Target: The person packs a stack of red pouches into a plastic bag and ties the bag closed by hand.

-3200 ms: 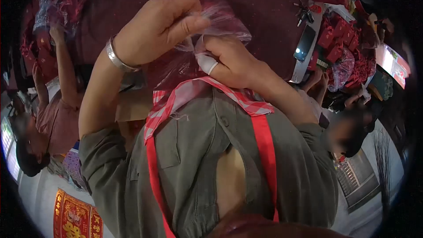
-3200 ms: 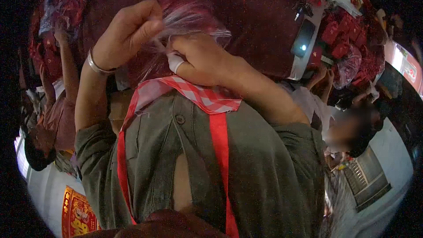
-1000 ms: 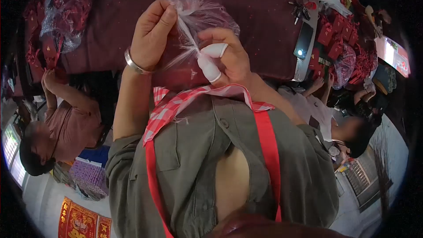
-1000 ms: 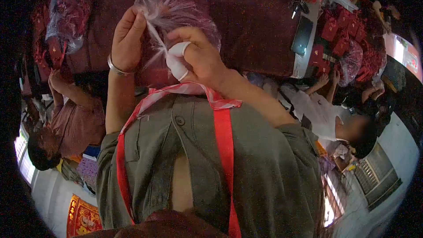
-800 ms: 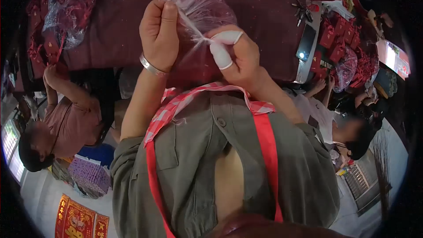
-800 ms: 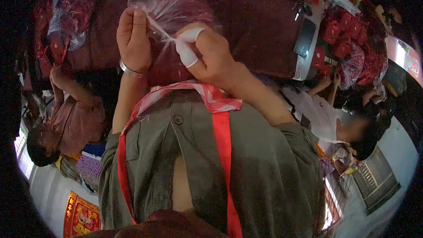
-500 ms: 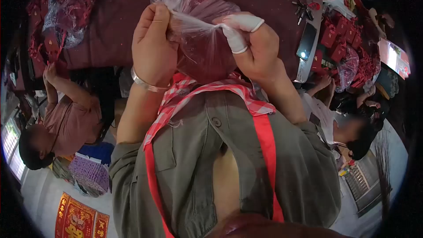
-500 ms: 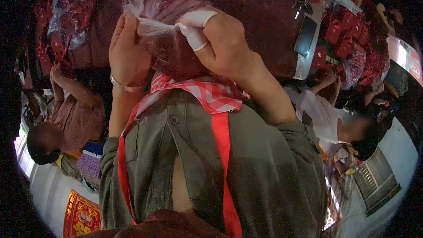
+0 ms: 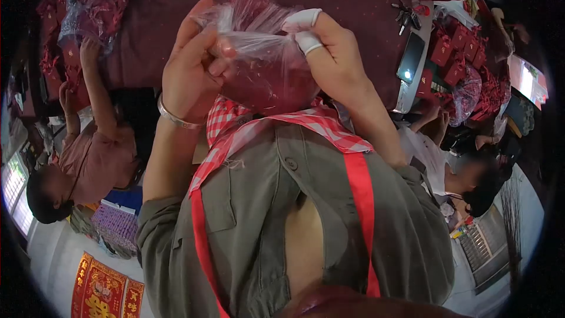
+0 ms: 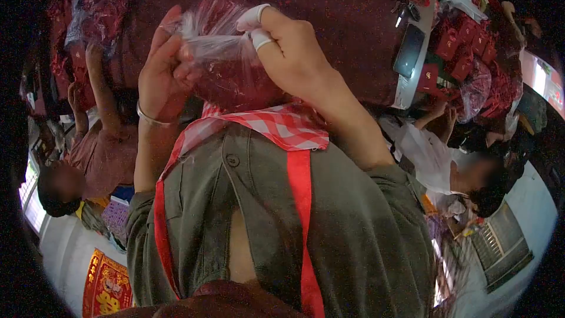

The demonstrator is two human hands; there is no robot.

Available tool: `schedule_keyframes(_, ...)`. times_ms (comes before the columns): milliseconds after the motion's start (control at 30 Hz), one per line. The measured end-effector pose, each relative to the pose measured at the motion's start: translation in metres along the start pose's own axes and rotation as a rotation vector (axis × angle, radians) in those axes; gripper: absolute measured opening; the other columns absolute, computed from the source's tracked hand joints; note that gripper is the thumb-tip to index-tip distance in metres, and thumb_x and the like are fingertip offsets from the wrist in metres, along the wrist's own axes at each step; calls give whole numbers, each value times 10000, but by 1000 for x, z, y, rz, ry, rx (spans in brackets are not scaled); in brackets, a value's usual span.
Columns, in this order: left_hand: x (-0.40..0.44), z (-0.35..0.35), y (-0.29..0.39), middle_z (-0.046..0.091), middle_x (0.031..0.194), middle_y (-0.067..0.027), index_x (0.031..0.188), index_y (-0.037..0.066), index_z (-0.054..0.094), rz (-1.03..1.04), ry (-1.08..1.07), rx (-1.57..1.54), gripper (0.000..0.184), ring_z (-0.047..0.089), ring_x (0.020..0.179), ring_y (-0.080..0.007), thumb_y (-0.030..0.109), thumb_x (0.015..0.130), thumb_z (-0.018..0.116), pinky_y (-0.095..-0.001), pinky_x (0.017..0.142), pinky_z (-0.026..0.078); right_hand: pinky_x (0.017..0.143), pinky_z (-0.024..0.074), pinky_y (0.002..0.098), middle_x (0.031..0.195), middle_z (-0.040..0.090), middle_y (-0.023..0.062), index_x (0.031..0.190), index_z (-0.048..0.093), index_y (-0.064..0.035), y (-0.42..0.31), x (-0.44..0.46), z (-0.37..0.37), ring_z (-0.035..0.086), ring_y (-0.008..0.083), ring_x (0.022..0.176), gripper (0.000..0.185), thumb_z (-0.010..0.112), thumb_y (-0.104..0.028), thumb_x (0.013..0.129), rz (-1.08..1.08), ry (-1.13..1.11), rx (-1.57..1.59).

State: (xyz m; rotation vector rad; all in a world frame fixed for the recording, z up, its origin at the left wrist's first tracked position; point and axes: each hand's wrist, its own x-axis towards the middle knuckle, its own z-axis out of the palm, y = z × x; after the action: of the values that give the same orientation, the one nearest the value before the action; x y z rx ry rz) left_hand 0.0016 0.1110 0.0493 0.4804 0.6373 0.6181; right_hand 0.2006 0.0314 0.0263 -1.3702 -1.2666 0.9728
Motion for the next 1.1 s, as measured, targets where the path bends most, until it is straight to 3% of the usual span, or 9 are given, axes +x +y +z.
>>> schedule_keyframes(233, -7, 13, -7, 619, 925, -117, 1275, 68, 448, 37, 199, -23, 403, 530, 709, -119, 41, 874, 419, -276, 669, 450, 552, 470, 290, 689, 590, 98, 920, 594, 10, 9, 12, -7, 589, 144, 596, 194, 438, -39, 816, 258, -115, 161)
schedule_keyframes(333, -13, 13, 7, 622, 937, -114, 1306, 55, 427, 2, 5, 413, 496, 567, 769, -131, -28, 817, 420, -274, 690, 463, 577, 508, 240, 815, 578, 34, 964, 584, 11, 8, 14, -12, 543, 80, 696, 192, 423, -29, 868, 322, -191, 139)
schedule_keyframes(400, -16, 18, 15, 629, 926, -95, 1312, 63, 437, 100, -77, 1118, 593, 585, 768, -148, -86, 738, 423, -260, 673, 464, 576, 499, 237, 799, 577, 30, 965, 583, 14, 8, 15, -13, 544, 78, 691, 191, 426, -33, 866, 255, -199, 66)
schedule_keyframes(433, -13, 25, 18, 629, 926, -95, 1312, 63, 437, 99, -78, 1121, 593, 585, 768, -148, -86, 738, 423, -260, 673, 464, 575, 490, 234, 783, 577, 27, 966, 582, 16, 9, 16, -13, 546, 76, 685, 190, 430, -37, 865, 191, -210, -8)
schedule_keyframes(500, -4, 43, 24, 624, 881, -74, 1242, 63, 505, 340, -203, 1624, 581, 579, 707, -194, -91, 682, 472, -285, 628, 463, 573, 483, 233, 773, 575, 24, 965, 580, 16, 11, 18, -14, 545, 75, 676, 188, 434, -42, 863, 207, -205, 6)
schedule_keyframes(700, 19, 75, 49, 584, 896, -51, 1113, 107, 593, 690, -670, 2298, 437, 532, 848, -220, 59, 679, 587, -350, 716, 409, 565, 474, 232, 756, 568, 15, 956, 574, 3, 12, 19, -15, 536, 65, 653, 170, 445, -55, 862, 229, -230, 52)
schedule_keyframes(733, 23, 75, 46, 562, 870, -35, 1055, 98, 610, 719, -733, 2326, 381, 507, 913, -191, 154, 679, 587, -346, 736, 388, 564, 472, 231, 749, 565, 9, 952, 573, 0, 13, 19, -15, 534, 61, 648, 165, 446, -57, 864, 208, -235, 43)
schedule_keyframes(967, 40, 65, 40, 555, 884, -45, 999, 32, 609, 912, -914, 2273, 375, 525, 904, -237, 142, 640, 606, -354, 713, 441, 540, 436, 218, 731, 551, -19, 956, 568, 2, 15, 19, -15, 511, 48, 634, 162, 455, -68, 863, 197, -219, 64)
schedule_keyframes(1100, 49, 45, 46, 510, 749, -10, 886, 63, 624, 1170, -913, 2013, 278, 533, 679, -172, 146, 624, 665, -279, 543, 449, 547, 415, 210, 747, 543, -15, 964, 563, -1, 10, 19, -17, 489, 42, 638, 166, 445, -46, 856, 242, -248, 126)
